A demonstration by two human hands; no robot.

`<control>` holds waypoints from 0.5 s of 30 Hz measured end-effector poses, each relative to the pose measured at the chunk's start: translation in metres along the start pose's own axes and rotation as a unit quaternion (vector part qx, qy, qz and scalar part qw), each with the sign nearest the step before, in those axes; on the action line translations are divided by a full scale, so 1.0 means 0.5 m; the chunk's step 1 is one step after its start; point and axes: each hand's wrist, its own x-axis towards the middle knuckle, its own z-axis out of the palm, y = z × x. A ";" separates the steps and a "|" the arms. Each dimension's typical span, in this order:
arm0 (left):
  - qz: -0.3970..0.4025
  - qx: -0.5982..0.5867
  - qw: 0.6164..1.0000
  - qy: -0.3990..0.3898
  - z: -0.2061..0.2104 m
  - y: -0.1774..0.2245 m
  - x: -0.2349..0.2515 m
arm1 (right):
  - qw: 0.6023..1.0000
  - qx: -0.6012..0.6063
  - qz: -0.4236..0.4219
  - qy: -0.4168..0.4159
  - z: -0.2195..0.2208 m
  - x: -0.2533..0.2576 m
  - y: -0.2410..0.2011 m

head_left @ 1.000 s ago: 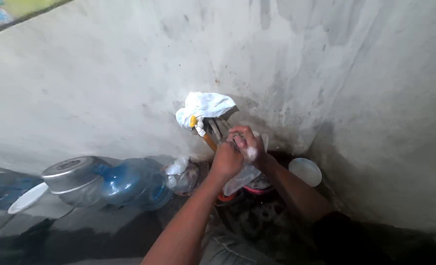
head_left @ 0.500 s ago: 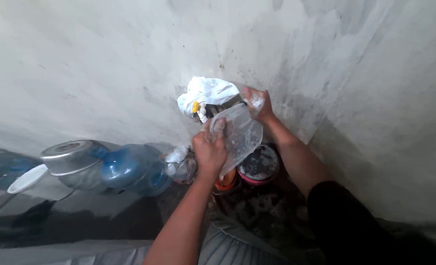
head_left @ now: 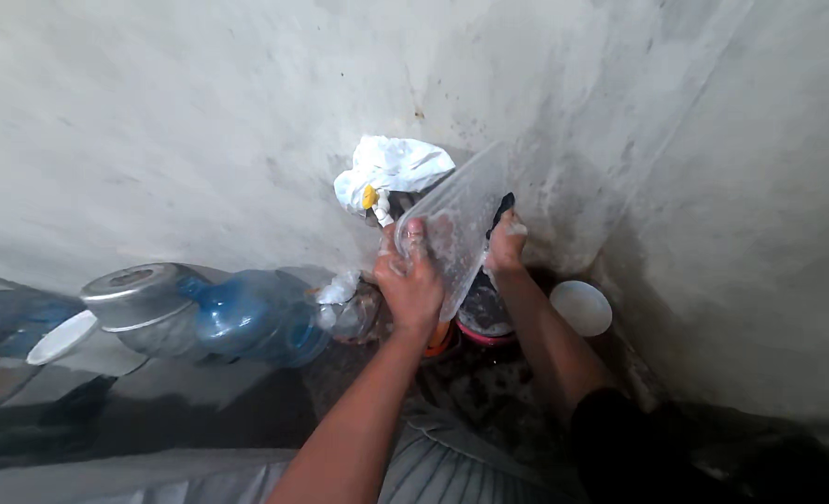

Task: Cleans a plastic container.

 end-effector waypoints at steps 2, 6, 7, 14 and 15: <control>0.000 -0.022 1.000 0.015 0.010 -0.007 0.004 | 0.991 0.112 0.072 -0.018 -0.006 -0.039 -0.006; 0.023 -0.059 0.997 0.032 0.040 -0.013 0.012 | 0.975 0.198 0.051 -0.082 -0.026 -0.158 -0.005; 0.027 -0.075 0.996 0.032 0.047 -0.011 0.013 | 0.970 0.206 0.063 -0.111 -0.041 -0.193 -0.015; 0.007 -0.074 0.996 0.049 0.058 -0.044 0.028 | 0.945 0.301 0.086 -0.098 -0.053 -0.253 0.018; -0.007 -0.054 0.998 0.041 0.052 -0.053 0.031 | 0.947 0.290 0.082 -0.115 -0.064 -0.235 0.034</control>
